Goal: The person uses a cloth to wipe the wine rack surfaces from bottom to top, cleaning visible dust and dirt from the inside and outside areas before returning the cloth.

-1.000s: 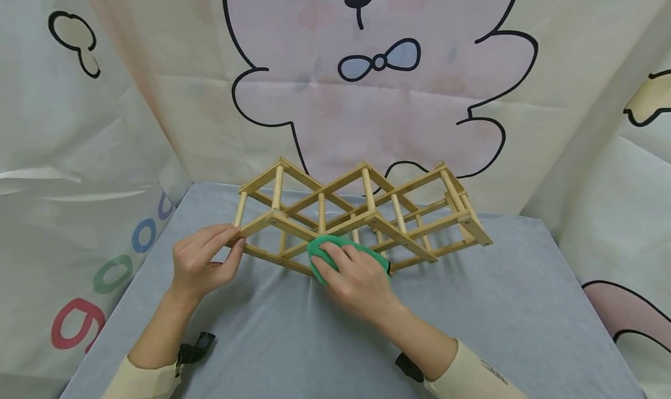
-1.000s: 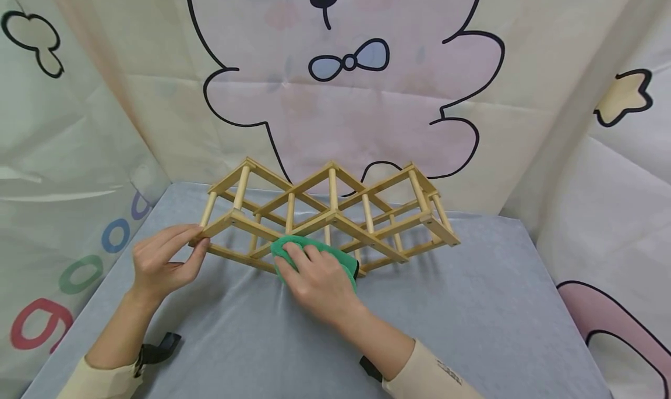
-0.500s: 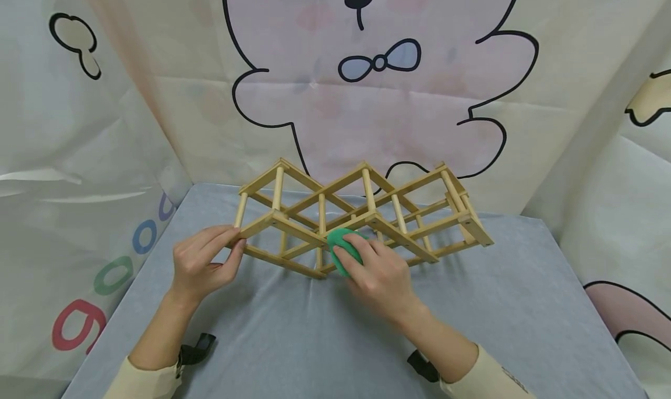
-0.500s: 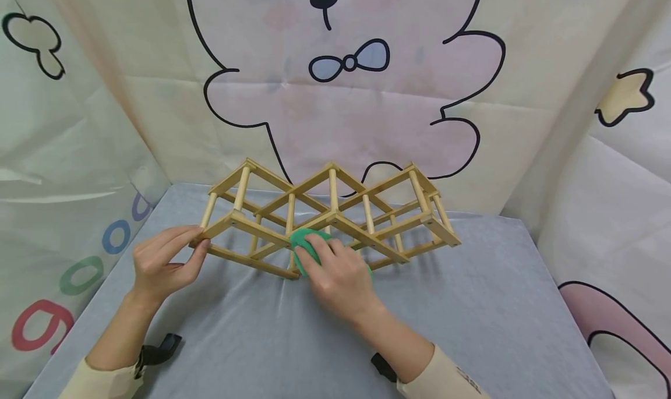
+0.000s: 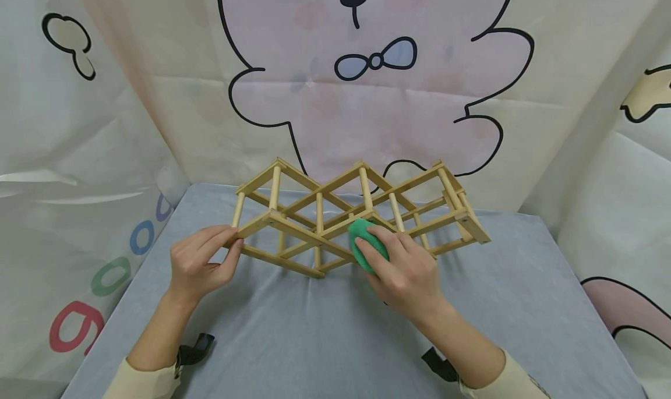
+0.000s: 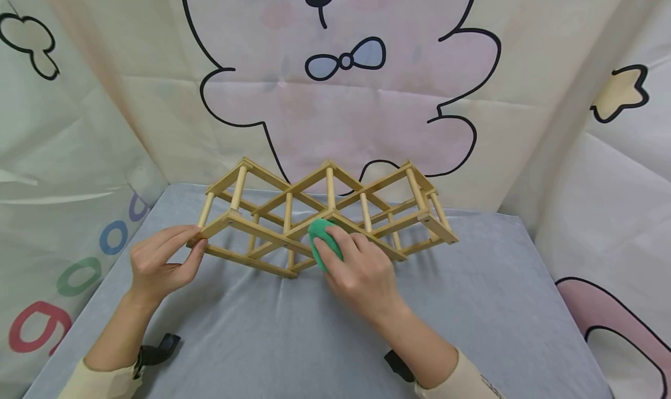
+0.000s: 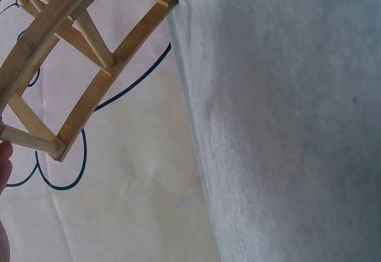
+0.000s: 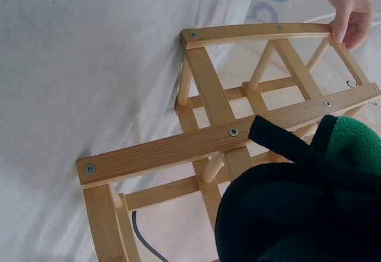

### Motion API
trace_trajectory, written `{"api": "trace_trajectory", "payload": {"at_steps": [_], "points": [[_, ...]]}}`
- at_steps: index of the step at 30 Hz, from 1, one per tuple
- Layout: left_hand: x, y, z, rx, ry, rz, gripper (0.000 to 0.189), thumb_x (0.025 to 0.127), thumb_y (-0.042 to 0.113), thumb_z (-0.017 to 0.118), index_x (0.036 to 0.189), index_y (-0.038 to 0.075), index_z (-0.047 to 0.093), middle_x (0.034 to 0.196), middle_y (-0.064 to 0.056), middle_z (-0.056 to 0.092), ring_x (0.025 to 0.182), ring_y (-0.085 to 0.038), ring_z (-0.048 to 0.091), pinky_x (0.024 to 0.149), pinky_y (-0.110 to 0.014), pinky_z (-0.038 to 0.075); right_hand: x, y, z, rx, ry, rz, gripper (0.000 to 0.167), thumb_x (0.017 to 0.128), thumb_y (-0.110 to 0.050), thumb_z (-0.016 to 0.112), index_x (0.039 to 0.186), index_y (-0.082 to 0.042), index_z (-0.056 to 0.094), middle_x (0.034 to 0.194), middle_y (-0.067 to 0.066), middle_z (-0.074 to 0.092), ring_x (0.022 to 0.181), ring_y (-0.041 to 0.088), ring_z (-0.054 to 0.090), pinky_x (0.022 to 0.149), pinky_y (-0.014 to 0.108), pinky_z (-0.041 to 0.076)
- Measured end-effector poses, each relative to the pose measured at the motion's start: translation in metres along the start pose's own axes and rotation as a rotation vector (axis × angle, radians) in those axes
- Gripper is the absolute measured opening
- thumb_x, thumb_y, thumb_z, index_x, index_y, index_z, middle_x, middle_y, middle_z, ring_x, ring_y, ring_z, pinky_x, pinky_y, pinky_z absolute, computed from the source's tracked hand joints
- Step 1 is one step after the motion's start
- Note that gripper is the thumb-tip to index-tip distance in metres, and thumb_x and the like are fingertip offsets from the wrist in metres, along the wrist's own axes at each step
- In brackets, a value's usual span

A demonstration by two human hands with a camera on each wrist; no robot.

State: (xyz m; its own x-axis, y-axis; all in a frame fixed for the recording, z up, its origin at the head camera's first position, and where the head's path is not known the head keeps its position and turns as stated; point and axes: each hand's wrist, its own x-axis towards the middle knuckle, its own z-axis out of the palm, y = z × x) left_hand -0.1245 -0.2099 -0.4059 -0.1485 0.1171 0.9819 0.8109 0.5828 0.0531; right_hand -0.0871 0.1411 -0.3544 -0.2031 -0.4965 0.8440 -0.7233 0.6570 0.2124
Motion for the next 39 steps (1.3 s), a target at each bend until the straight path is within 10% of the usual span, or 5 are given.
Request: {"api": "trace_trajectory", "payload": {"at_steps": [27, 39], "points": [[0.0, 0.0, 0.0, -0.006, 0.004, -0.007, 0.028, 0.094, 0.017, 0.068, 0.081, -0.005, 0.078, 0.075, -0.014, 0.074, 0.05, -0.022, 0.064, 0.045, -0.036, 0.054, -0.077, 0.031, -0.017, 0.064, -0.139, 0.12, 0.035, 0.103, -0.022, 0.052, 0.11, -0.003, 0.079, 0.112, 0.021, 0.071, 0.078, 0.04, 0.069, 0.055, 0.051, 0.062], [-0.001, 0.0, 0.0, -0.005, 0.003, -0.009, 0.028, 0.094, 0.017, 0.068, 0.08, -0.005, 0.078, 0.075, -0.014, 0.074, 0.05, -0.022, 0.064, 0.046, -0.034, 0.055, -0.076, 0.054, -0.036, 0.011, -0.091, 0.141, 0.034, 0.1, -0.023, 0.054, 0.107, -0.003, 0.081, 0.111, 0.024, 0.071, 0.08, 0.046, 0.069, 0.055, 0.058, 0.061]]}}
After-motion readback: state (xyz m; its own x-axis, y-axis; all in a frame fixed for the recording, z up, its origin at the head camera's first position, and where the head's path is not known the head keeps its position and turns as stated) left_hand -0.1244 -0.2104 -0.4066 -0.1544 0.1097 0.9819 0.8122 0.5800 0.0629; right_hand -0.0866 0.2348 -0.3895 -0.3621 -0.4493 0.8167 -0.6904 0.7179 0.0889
